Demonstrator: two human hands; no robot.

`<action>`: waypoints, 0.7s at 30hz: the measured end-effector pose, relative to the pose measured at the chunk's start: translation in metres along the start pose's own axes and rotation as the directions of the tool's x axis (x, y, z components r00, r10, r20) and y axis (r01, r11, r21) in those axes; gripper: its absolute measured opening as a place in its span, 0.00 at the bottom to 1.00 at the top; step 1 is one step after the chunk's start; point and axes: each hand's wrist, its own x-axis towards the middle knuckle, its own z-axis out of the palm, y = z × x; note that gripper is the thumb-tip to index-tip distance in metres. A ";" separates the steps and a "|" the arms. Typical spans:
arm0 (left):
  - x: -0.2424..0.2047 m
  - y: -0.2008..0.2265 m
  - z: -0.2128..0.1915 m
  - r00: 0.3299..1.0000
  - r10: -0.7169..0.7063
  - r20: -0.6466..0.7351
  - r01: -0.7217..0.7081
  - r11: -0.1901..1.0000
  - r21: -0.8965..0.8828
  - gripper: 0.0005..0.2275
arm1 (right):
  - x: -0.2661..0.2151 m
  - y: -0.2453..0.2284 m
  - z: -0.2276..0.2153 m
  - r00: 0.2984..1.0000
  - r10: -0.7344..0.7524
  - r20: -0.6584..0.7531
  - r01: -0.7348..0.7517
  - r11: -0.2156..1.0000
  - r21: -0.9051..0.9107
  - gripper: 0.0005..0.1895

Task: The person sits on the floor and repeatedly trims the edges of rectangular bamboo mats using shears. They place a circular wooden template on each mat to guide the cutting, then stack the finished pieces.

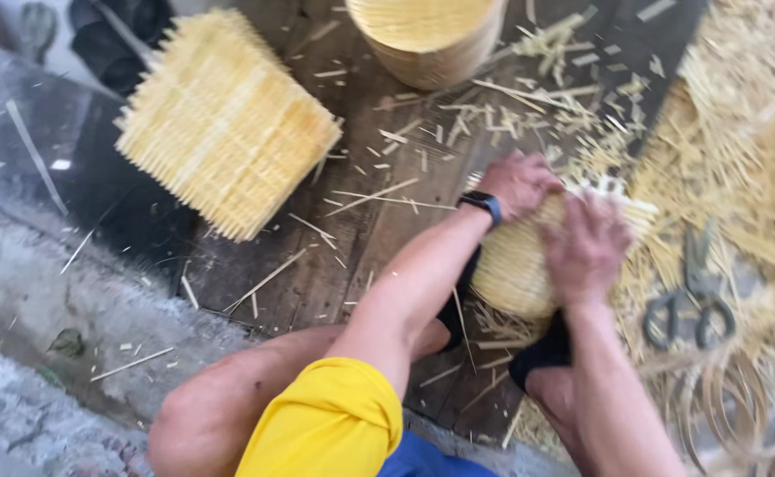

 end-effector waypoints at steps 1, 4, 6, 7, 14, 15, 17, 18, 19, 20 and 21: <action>0.003 0.002 0.001 0.999 -0.018 0.045 0.020 0.999 -0.029 0.12 | 0.010 0.015 0.006 0.999 -0.026 -0.024 0.023 0.991 -0.130 0.21; 0.013 0.000 -0.008 0.991 -0.075 0.109 0.096 0.973 -0.209 0.17 | 0.037 0.042 0.031 0.873 0.352 0.336 -0.464 0.810 0.358 0.12; 0.013 0.001 -0.010 0.940 -0.220 0.260 0.279 0.935 -0.220 0.18 | 0.039 0.049 0.039 0.807 0.408 0.428 -0.565 0.743 0.358 0.12; 0.015 0.002 -0.012 0.937 -0.232 0.260 0.290 0.933 -0.212 0.20 | 0.038 0.053 0.039 0.780 0.426 0.458 -0.597 0.725 0.343 0.12; 0.029 -0.008 -0.003 0.958 -0.195 0.212 0.266 0.883 -0.387 0.22 | 0.013 0.086 0.059 0.720 0.450 0.529 -0.675 0.632 0.381 0.19; 0.030 -0.010 0.002 0.959 -0.188 0.211 0.260 0.881 -0.396 0.22 | 0.000 0.091 0.062 0.808 0.395 0.437 -0.523 0.823 0.222 0.22; 0.028 -0.019 0.010 0.965 -0.173 0.199 0.241 0.886 -0.395 0.22 | -0.019 0.096 0.072 0.778 0.425 0.463 -0.536 0.833 0.137 0.31; 0.026 -0.023 0.014 0.969 -0.165 0.187 0.226 0.894 -0.386 0.22 | -0.026 0.099 0.076 0.659 0.504 0.558 -0.706 0.670 0.229 0.34; 0.025 -0.028 0.017 0.971 -0.163 0.176 0.220 0.897 -0.384 0.22 | -0.029 0.101 0.083 0.610 0.536 0.583 -0.763 0.595 0.251 0.34; 0.024 -0.031 0.019 0.973 -0.162 0.165 0.214 0.899 -0.382 0.21 | -0.031 0.102 0.088 0.559 0.563 0.609 -0.814 0.514 0.272 0.35; 0.024 -0.034 0.019 0.977 -0.154 0.147 0.201 0.894 -0.400 0.21 | -0.026 0.103 0.092 0.600 0.535 0.595 -0.794 0.491 0.359 0.34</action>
